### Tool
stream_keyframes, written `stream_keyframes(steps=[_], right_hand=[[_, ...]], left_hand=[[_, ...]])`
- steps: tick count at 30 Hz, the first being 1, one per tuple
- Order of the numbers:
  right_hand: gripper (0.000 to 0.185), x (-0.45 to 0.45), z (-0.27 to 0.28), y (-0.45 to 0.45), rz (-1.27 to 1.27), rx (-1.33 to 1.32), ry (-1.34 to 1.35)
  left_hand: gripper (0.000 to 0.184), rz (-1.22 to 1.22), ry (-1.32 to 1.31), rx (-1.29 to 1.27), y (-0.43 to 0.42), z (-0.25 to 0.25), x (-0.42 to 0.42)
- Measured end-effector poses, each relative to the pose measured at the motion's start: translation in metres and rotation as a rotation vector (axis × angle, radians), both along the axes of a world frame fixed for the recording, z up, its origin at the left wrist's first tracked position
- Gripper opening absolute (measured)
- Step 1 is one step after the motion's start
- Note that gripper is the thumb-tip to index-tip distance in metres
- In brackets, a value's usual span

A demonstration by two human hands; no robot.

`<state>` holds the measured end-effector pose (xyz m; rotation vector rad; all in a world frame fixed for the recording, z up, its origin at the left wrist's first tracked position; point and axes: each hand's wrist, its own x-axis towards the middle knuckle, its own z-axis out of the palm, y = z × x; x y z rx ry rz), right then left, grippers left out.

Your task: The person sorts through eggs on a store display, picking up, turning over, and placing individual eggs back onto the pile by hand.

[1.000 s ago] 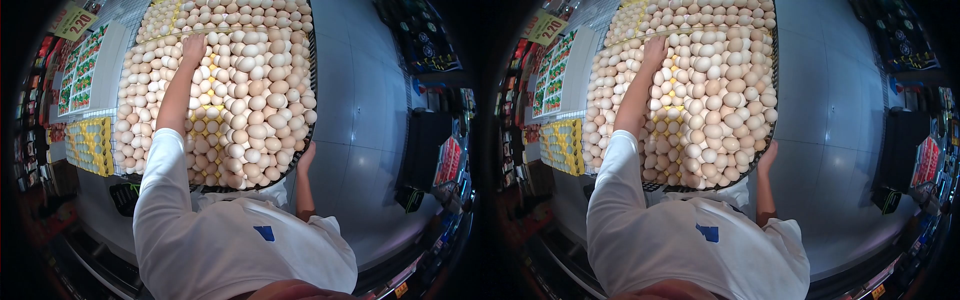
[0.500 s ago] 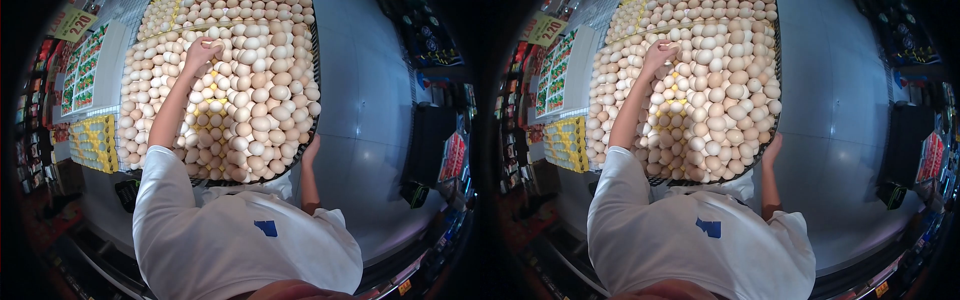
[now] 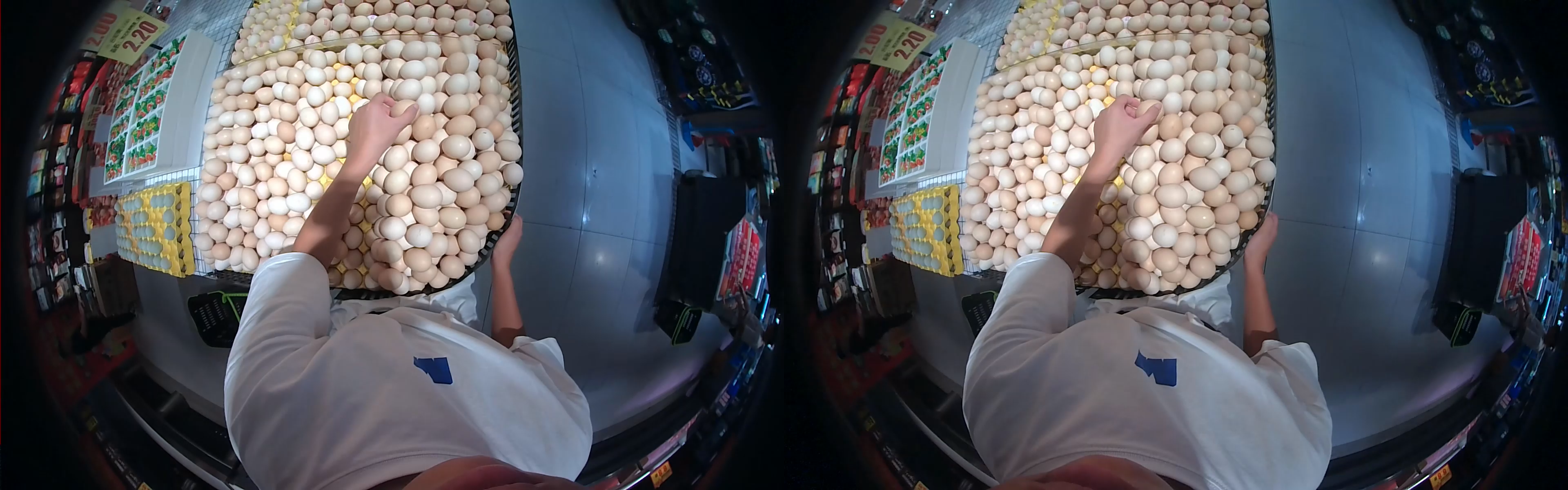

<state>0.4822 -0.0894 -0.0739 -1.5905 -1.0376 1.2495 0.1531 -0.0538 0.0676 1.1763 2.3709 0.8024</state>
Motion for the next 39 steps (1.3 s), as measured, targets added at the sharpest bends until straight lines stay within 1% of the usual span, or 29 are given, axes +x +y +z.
stream_keyframes(steps=[1,5,8,10,11,13,15,18,20,23,25,26,28,31,32,33,35,36,37,39], right_hand=[[0.036,0.001,-0.003,0.001,0.01,-0.007,-0.017],[0.036,0.001,-0.003,0.001,0.002,-0.014,-0.005],[0.037,-0.001,0.001,0.001,-0.01,-0.02,0.0],[0.037,-0.003,0.004,0.0,-0.016,-0.02,0.012],[0.037,-0.003,0.005,0.0,-0.024,-0.022,0.025],[0.037,0.001,-0.006,0.001,-0.007,-0.001,-0.011],[0.036,0.003,-0.01,0.001,0.01,0.02,-0.047],[0.036,0.0,-0.006,0.001,-0.002,0.017,-0.022],[0.039,-0.002,0.0,0.001,-0.015,-0.008,0.041],[0.039,0.001,-0.008,0.003,-0.002,0.006,-0.011],[0.039,0.002,-0.013,0.004,-0.005,0.008,-0.012],[0.039,0.002,-0.015,0.004,-0.011,0.007,-0.015],[0.039,0.003,-0.019,0.005,-0.006,0.021,-0.018],[0.039,0.002,-0.013,0.004,-0.001,0.016,-0.013],[0.039,0.001,-0.009,0.004,-0.001,-0.001,-0.002],[0.039,0.001,-0.009,0.003,0.002,-0.001,-0.003],[0.039,0.0,-0.01,0.004,-0.002,0.015,-0.02],[0.039,0.0,-0.009,0.003,0.001,0.017,-0.019],[0.039,-0.001,-0.008,0.003,0.004,0.015,-0.015],[0.04,-0.001,-0.007,0.003,0.007,0.014,-0.012]], left_hand=[[0.059,-0.001,0.064,0.002,0.001,0.001,0.003],[0.063,-0.001,0.035,0.022,0.003,0.002,0.01],[0.061,0.016,0.057,-0.004,0.005,-0.003,0.012],[0.058,0.006,0.142,0.012,0.005,-0.005,0.013],[0.058,0.008,0.14,0.013,0.005,-0.006,0.012],[0.057,-0.028,0.179,-0.004,0.005,-0.005,0.013],[0.056,-0.029,0.161,0.009,0.003,-0.008,0.012],[0.053,-0.022,0.101,0.053,-0.001,-0.008,0.012],[0.051,-0.013,0.056,0.085,-0.004,-0.008,0.011],[0.047,-0.015,0.018,0.111,-0.009,-0.011,0.01],[0.04,-0.027,-0.054,0.148,-0.012,-0.012,0.008],[0.04,-0.027,-0.054,0.151,-0.015,-0.015,0.007],[0.035,-0.045,-0.043,0.265,-0.022,-0.023,0.005],[0.032,-0.025,-0.057,0.264,-0.037,-0.032,-0.003],[0.03,-0.018,-0.003,0.28,-0.043,-0.037,-0.009],[0.03,-0.014,-0.004,0.281,-0.049,-0.039,-0.018],[0.028,-0.001,0.095,0.226,-0.057,-0.039,-0.034],[0.026,0.019,0.099,0.218,-0.062,-0.028,-0.037],[0.026,0.022,0.101,0.22,-0.065,-0.03,-0.047],[0.026,0.013,0.243,0.177,-0.068,-0.034,-0.067]])
